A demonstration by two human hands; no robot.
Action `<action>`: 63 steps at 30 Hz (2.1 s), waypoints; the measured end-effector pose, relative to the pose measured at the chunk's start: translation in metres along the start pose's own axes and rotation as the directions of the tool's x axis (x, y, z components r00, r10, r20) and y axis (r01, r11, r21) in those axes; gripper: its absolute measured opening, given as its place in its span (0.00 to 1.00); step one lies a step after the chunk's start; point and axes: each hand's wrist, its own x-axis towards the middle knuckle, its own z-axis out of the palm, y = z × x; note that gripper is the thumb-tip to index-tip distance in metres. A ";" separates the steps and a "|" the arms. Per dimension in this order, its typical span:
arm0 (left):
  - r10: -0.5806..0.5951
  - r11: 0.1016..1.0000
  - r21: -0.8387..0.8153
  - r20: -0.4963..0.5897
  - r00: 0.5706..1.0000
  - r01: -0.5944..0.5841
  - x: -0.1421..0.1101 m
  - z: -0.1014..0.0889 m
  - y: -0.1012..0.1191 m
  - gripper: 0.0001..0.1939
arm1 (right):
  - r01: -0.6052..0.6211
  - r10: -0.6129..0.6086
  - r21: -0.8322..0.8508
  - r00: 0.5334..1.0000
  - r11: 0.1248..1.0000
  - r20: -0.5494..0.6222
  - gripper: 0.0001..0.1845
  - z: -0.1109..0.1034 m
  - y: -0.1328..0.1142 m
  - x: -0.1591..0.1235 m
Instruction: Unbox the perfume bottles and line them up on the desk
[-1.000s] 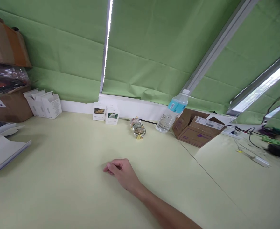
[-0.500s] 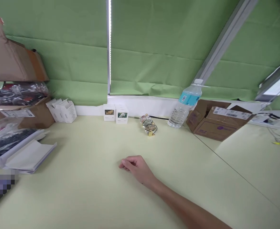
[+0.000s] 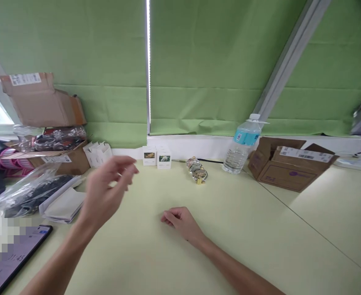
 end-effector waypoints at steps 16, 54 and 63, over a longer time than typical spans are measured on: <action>-0.326 0.935 0.020 0.439 0.838 0.353 -0.037 0.067 -0.124 0.17 | 0.060 -0.201 -0.501 0.952 0.864 -0.233 0.17 -0.037 -0.018 0.063; -0.132 0.987 0.123 0.293 0.947 0.099 -0.038 0.072 -0.131 0.17 | 0.289 -0.450 -0.820 0.892 0.495 0.043 0.16 -0.053 -0.060 0.063; -0.065 0.992 -0.082 0.344 0.937 0.100 -0.055 0.080 -0.100 0.29 | 0.391 -0.358 -0.485 0.919 0.783 0.163 0.17 -0.047 -0.088 0.017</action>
